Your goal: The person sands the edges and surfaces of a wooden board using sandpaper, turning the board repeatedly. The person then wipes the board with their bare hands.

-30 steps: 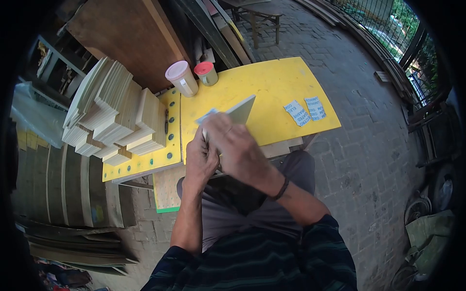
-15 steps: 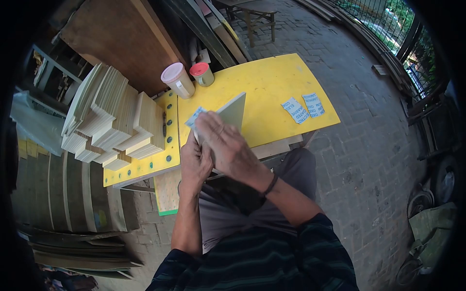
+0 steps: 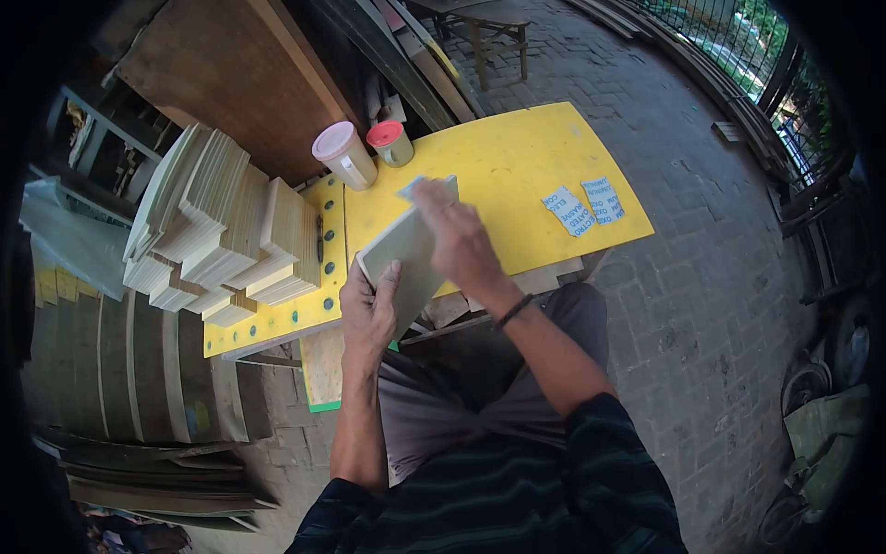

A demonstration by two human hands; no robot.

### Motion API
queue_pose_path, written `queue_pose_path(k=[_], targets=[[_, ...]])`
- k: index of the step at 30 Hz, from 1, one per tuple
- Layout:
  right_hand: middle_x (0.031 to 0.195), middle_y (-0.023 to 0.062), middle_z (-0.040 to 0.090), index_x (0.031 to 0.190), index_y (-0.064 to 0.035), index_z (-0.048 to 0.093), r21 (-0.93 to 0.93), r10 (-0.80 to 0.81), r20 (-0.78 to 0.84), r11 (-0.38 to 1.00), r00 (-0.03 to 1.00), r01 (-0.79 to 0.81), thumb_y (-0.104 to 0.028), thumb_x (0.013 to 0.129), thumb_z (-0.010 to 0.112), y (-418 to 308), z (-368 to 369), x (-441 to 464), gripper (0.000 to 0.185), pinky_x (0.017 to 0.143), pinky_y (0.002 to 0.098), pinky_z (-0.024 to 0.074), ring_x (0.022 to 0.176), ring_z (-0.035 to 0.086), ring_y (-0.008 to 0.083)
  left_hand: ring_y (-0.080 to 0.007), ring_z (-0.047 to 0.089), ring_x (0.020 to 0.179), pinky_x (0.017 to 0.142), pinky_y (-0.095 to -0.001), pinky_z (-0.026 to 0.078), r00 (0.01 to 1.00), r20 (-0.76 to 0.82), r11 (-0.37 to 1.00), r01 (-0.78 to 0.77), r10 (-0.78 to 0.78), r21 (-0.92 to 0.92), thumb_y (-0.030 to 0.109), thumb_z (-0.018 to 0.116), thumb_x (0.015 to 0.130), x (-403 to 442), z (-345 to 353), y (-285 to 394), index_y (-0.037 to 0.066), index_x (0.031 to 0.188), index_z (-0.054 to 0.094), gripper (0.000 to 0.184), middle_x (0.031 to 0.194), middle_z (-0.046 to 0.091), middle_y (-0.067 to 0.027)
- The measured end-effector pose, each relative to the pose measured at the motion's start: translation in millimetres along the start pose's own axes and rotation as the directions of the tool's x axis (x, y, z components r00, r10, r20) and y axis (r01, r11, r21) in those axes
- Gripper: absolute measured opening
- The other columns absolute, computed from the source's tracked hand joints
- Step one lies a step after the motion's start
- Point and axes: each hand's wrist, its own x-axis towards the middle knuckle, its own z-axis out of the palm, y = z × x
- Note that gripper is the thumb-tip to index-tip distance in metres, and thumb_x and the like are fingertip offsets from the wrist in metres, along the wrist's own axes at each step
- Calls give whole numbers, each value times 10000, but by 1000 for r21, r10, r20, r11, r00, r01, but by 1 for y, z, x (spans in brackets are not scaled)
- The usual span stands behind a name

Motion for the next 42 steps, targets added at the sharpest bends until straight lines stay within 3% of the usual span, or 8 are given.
queue_pose_path(k=[4, 8, 14, 27, 29, 33, 39, 42], targets=[[1413, 256, 565, 1400, 40, 536, -21, 90, 16, 996, 996, -90, 64, 856, 547, -21, -14, 5, 544, 1047, 452, 435, 1378, 508, 395, -199, 691, 846, 779, -338, 533, 1000, -6, 999, -9, 10, 46, 93, 590, 996, 1, 3, 5, -27, 1199, 595, 236, 938, 727, -182], [1428, 263, 550, 1402, 53, 527, 94, -132, 70, 988, 989, 126, 52, 876, 534, -57, -21, -13, 527, 1056, 446, 431, 1374, 511, 378, -180, 681, 855, 787, -330, 529, 1000, 25, 998, 2, -4, 59, 108, 590, 1009, -4, 1, 3, -30, 1190, 601, 228, 938, 727, -174], [1413, 277, 551, 1402, 61, 503, -88, 151, -2, 985, 989, -150, 75, 867, 523, 38, 2, 3, 535, 1081, 474, 418, 1373, 489, 419, -179, 681, 857, 792, -327, 528, 1000, 3, 1000, -5, 5, 24, 105, 595, 1005, -3, 4, 3, -27, 1198, 604, 233, 948, 730, -176], [1391, 287, 552, 1420, 40, 470, -107, 220, -36, 969, 975, -223, 133, 838, 461, 24, -2, 0, 589, 1051, 488, 430, 1356, 488, 422, -173, 683, 882, 797, -322, 527, 1000, 2, 997, -19, 19, 70, 95, 582, 1010, -6, 8, 9, -33, 1209, 592, 236, 969, 733, -181], [1369, 284, 565, 1409, 41, 472, -105, 86, -90, 990, 992, -95, 139, 828, 456, 15, 0, -9, 589, 1035, 485, 439, 1333, 499, 425, -171, 683, 886, 795, -319, 525, 1000, 5, 998, -9, 8, 58, 95, 584, 1011, -6, 7, 9, -34, 1208, 592, 236, 971, 733, -181], [1327, 282, 588, 1346, 53, 522, -85, 308, 36, 949, 951, -305, 114, 829, 480, 41, -6, 10, 523, 994, 488, 454, 1290, 522, 438, -169, 683, 895, 790, -309, 521, 999, 26, 999, 31, -32, 24, 95, 587, 1011, -4, 8, 14, -38, 1197, 593, 229, 975, 732, -179], [1292, 286, 595, 1335, 21, 548, -146, 33, -109, 988, 993, -49, 110, 819, 481, 9, -5, -5, 528, 975, 501, 463, 1251, 544, 416, -166, 677, 879, 787, -309, 523, 1000, -10, 999, 8, -8, 44, 93, 589, 1010, -9, 6, 10, -36, 1190, 595, 221, 960, 732, -177], [1268, 283, 614, 1339, 11, 551, -150, 133, -44, 979, 990, -139, 104, 828, 476, 42, -4, 3, 525, 957, 515, 470, 1217, 568, 433, -166, 677, 887, 788, -310, 524, 1000, -18, 1000, 23, -23, 13, 88, 592, 1007, -5, 7, 9, -37, 1188, 596, 220, 966, 730, -184]])
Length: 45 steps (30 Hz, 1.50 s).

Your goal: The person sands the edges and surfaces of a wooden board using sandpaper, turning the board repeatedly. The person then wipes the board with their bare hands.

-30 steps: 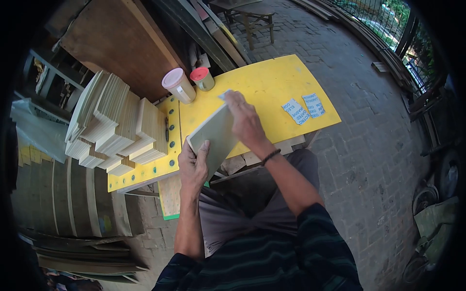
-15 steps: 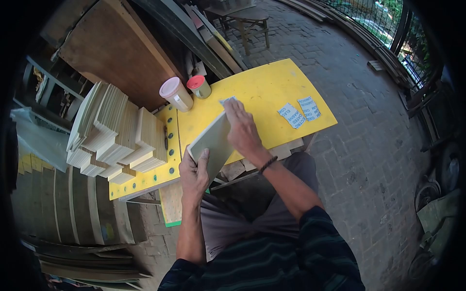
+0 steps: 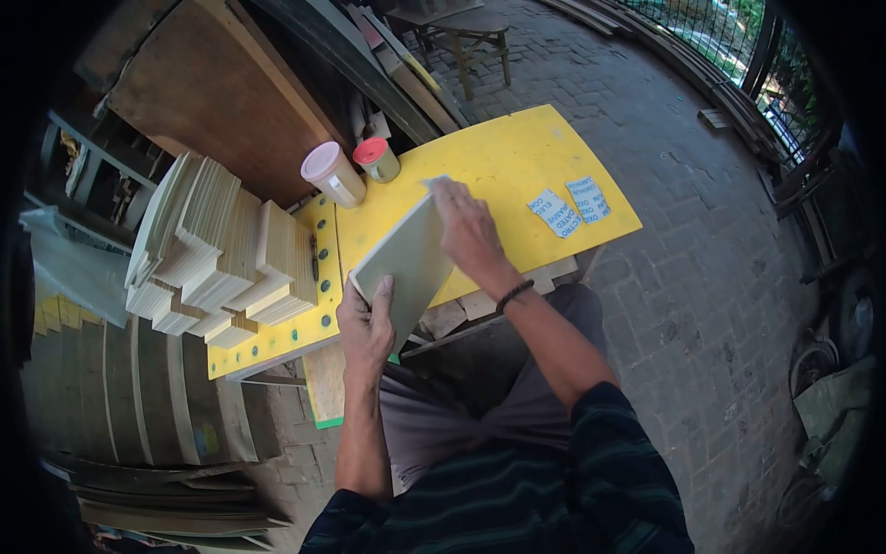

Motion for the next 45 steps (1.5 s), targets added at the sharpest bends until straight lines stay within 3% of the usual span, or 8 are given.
queue_pose_path(k=[3, 6, 10, 21, 28, 34, 40, 45], targets=[[1256, 265, 635, 1332, 13, 558, -162, 390, 309, 921, 868, -356, 85, 874, 469, 26, -11, 7, 473, 941, 516, 477, 1193, 591, 442, -163, 674, 888, 790, -309, 525, 998, 38, 998, -51, 49, 35, 80, 593, 1006, -2, -4, -7, -39, 1203, 589, 230, 960, 726, -185], [1269, 260, 637, 1323, 28, 566, 87, 281, -15, 956, 960, -279, 65, 919, 446, 13, -26, -1, 423, 962, 493, 486, 1193, 595, 451, -161, 669, 895, 800, -308, 523, 999, -23, 995, -34, 36, 91, 71, 591, 1004, -6, -4, -8, -42, 1217, 581, 241, 952, 724, -183], [1334, 254, 608, 1392, 15, 523, 220, 49, -74, 975, 996, -32, 55, 931, 457, -20, -30, -2, 468, 1030, 467, 471, 1256, 570, 436, -163, 666, 910, 811, -310, 521, 1000, -12, 1000, -17, 16, -8, 71, 595, 1002, -2, -1, -6, -45, 1238, 574, 264, 967, 722, -183], [1422, 223, 564, 1382, 31, 542, 351, -398, 93, 871, 913, 344, 27, 858, 578, -112, -23, -23, 525, 1100, 462, 410, 1373, 503, 387, -174, 661, 928, 823, -330, 524, 1000, 0, 997, -4, 5, -82, 63, 559, 994, -2, -16, -37, -53, 1240, 564, 272, 1003, 715, -166], [1419, 241, 560, 1398, 29, 520, 115, -130, 75, 986, 989, 121, 30, 867, 552, -38, 10, -2, 532, 1042, 465, 438, 1349, 517, 398, -185, 658, 936, 844, -338, 520, 1000, -15, 996, 22, -24, -87, 83, 578, 998, -1, -12, -16, -70, 1241, 563, 288, 1016, 713, -175], [1466, 223, 532, 1405, 22, 534, 227, -350, 110, 920, 930, 319, -5, 879, 534, -92, -16, -28, 526, 1060, 455, 426, 1407, 478, 347, -185, 656, 951, 856, -332, 518, 999, -35, 994, 8, -12, -112, 97, 592, 1002, -3, -11, -25, -68, 1235, 574, 286, 1046, 713, -165], [1428, 233, 561, 1437, 20, 507, 51, -33, 86, 998, 996, 29, 51, 829, 556, -12, 18, 4, 611, 1073, 465, 423, 1367, 512, 384, -178, 663, 962, 857, -321, 519, 999, -25, 991, 16, -19, -131, 97, 597, 1000, -4, -9, -19, -62, 1236, 585, 285, 1055, 716, -166], [1431, 237, 555, 1408, 28, 524, 178, -268, 45, 950, 962, 256, 36, 835, 557, -79, -14, -27, 574, 1080, 474, 420, 1382, 498, 376, -158, 654, 952, 858, -315, 518, 999, -24, 998, 31, -32, -50, 89, 584, 1009, -4, -7, -15, -62, 1236, 583, 272, 1037, 717, -150]])
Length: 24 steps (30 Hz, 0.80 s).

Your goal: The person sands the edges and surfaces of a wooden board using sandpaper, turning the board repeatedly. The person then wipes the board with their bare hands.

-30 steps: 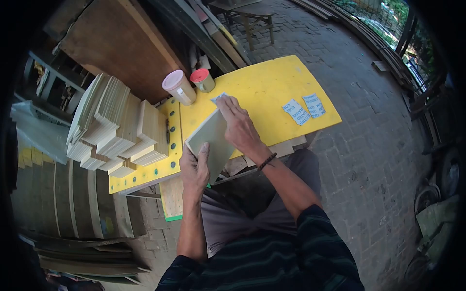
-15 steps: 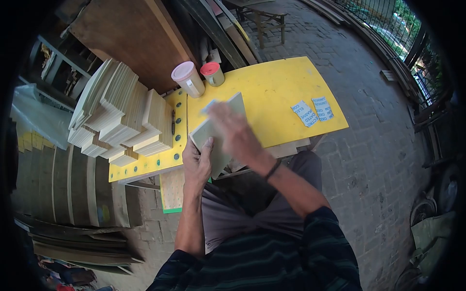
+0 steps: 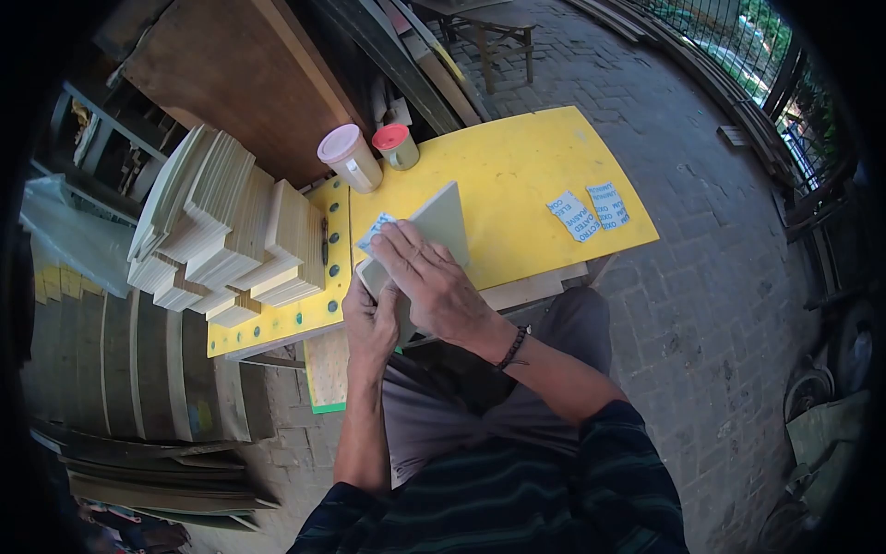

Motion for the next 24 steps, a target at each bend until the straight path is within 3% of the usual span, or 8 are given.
queue_pose_path(k=[3, 6, 8, 9, 11, 14, 21, 24], targets=[[1433, 226, 559, 1405, 15, 538, 36, -30, -35, 999, 999, 31, 40, 824, 579, 38, 8, 0, 583, 1096, 472, 420, 1373, 508, 379, -152, 650, 964, 863, -308, 516, 1000, 23, 998, -15, 17, -55, 79, 577, 1012, -1, -2, -2, -69, 1240, 575, 272, 1048, 715, -142], [1377, 224, 598, 1378, 8, 575, -89, 150, -79, 984, 986, -157, 53, 851, 538, 91, 12, 13, 530, 1076, 469, 443, 1316, 553, 395, -149, 641, 981, 876, -297, 507, 1000, 3, 992, 0, 1, -124, 77, 585, 1011, -2, -3, -4, -70, 1245, 572, 277, 1060, 705, -130], [1305, 166, 671, 1350, 9, 609, -28, 617, 269, 772, 740, -634, 56, 891, 505, 104, 7, 16, 472, 1015, 395, 493, 1251, 623, 318, -137, 629, 1000, 885, -285, 497, 1000, -18, 989, 21, -24, -146, 84, 598, 1011, -3, -2, -5, -60, 1252, 574, 282, 1078, 691, -107], [1305, 166, 671, 1350, 9, 609, -30, 615, 270, 774, 741, -632, 56, 891, 505, 109, 12, 7, 472, 1015, 395, 493, 1251, 623, 318, -137, 629, 1000, 885, -285, 497, 1000, -20, 989, 20, -24, -149, 84, 598, 1011, -6, -2, -6, -60, 1252, 574, 282, 1078, 691, -107], [1220, 98, 718, 1325, 40, 623, 596, 646, 132, 555, 752, -581, 31, 936, 495, 109, 19, -3, 410, 950, 315, 510, 1164, 662, 213, -130, 621, 994, 889, -275, 490, 996, -80, 971, 25, -45, -239, 91, 610, 1011, -7, 0, -8, -52, 1248, 586, 278, 1080, 682, -91], [1218, 60, 710, 1326, 63, 613, 559, 705, 243, 460, 666, -690, 5, 966, 520, 101, -8, -9, 376, 925, 271, 500, 1094, 644, 132, -118, 619, 971, 875, -260, 489, 992, -124, 970, 2, -33, -244, 83, 638, 998, -11, 5, -19, -50, 1236, 592, 276, 1079, 677, -76], [1211, 104, 711, 1283, 78, 625, 533, 479, -46, 754, 877, -384, 4, 998, 496, 55, -56, 37, 322, 908, 278, 500, 1051, 629, 116, -99, 613, 830, 770, -243, 495, 987, -161, 984, -24, -5, -178, 39, 733, 913, 0, 1, -11, -37, 1030, 681, 150, 911, 690, -42], [1093, 180, 724, 1246, 13, 659, 356, 350, -170, 893, 921, -274, 7, 974, 513, 32, -68, 48, 309, 851, 308, 507, 1020, 705, 245, -103, 587, 697, 676, -266, 489, 989, -110, 989, -87, 101, 123, 44, 727, 901, 8, 4, -8, -1, 976, 686, 97, 768, 667, -74]])
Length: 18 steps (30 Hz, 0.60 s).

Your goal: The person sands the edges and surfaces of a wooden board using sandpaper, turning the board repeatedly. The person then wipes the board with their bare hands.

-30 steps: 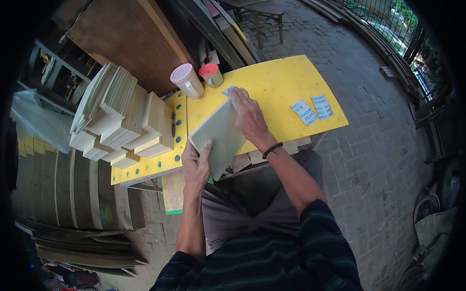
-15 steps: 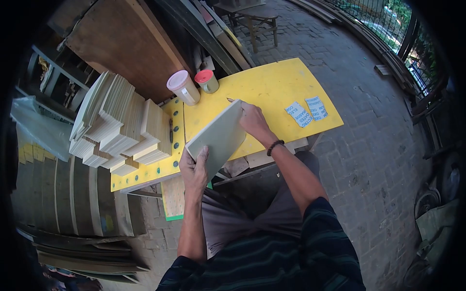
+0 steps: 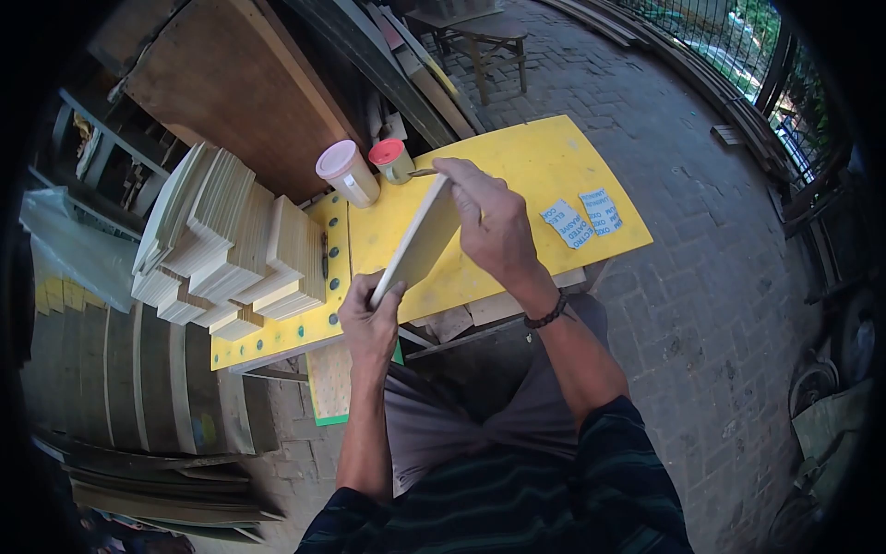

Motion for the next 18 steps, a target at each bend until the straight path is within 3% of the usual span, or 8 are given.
queue_pose_path(k=[2, 5, 9, 12, 14, 15, 17, 18], targets=[[1222, 188, 694, 1270, 39, 644, -214, -305, 48, 927, 951, 308, 57, 954, 523, -6, 3, -2, 339, 950, 361, 485, 1160, 667, 281, -132, 579, 658, 654, -280, 488, 997, 55, 993, 43, -49, 111, 62, 722, 908, 4, 3, 6, 1, 979, 675, 104, 737, 642, -102], [1260, 209, 668, 1279, 25, 646, -290, -353, 124, 881, 927, 374, 81, 893, 560, -19, 9, -13, 399, 976, 402, 458, 1214, 630, 352, -229, 550, 583, 613, -333, 488, 989, 122, 973, 52, -81, 223, 116, 705, 927, 10, 12, 4, 12, 1003, 644, 142, 696, 595, -166], [1367, 195, 610, 1344, 22, 585, -346, -373, 301, 815, 877, 465, -20, 857, 623, -8, 26, -30, 490, 977, 406, 431, 1320, 558, 325, -259, 614, 635, 636, -362, 504, 995, 100, 998, -13, 7, 57, 114, 676, 939, 18, 26, 5, 5, 1065, 641, 171, 751, 643, -190], [1390, 183, 601, 1358, 17, 578, -355, -357, 308, 817, 882, 455, -22, 858, 619, -13, 34, -39, 504, 983, 413, 436, 1340, 547, 315, -274, 679, 685, 654, -377, 517, 992, 55, 993, -114, 116, -43, 88, 619, 957, 22, 29, 4, -28, 1092, 633, 179, 791, 679, -213], [1390, 189, 601, 1354, 21, 579, -339, -355, 325, 822, 877, 458, 7, 858, 604, -27, 35, -44, 497, 984, 415, 440, 1340, 548, 325, -95, 619, 822, 736, -268, 511, 985, 170, 994, 41, -23, -105, 105, 602, 1001, 25, 23, 6, -41, 1060, 634, 161, 885, 722, -93], [1391, 194, 601, 1350, 25, 580, -326, -351, 343, 825, 871, 461, 35, 859, 588, -30, 34, -45, 491, 986, 418, 444, 1341, 549, 335, -95, 619, 822, 736, -268, 511, 985, 169, 994, 41, -23, -104, 105, 602, 1001, 25, 22, 4, -41, 1060, 634, 161, 885, 722, -93], [1389, 201, 600, 1352, 26, 576, -324, -355, 329, 828, 875, 458, 44, 859, 568, -19, 32, -42, 494, 988, 423, 443, 1339, 550, 334, -275, 704, 727, 685, -367, 533, 983, 182, 1000, 19, -17, -8, 83, 569, 972, 22, 21, 1, -45, 1141, 633, 222, 818, 698, -221], [1388, 208, 599, 1354, 27, 572, -324, -358, 317, 829, 878, 455, 53, 858, 548, -10, 30, -40, 497, 991, 427, 443, 1337, 551, 334, -275, 704, 727, 685, -367, 533, 983, 182, 1000, 24, -22, -8, 83, 569, 972, 22, 21, 6, -45, 1141, 633, 222, 818, 698, -221]])
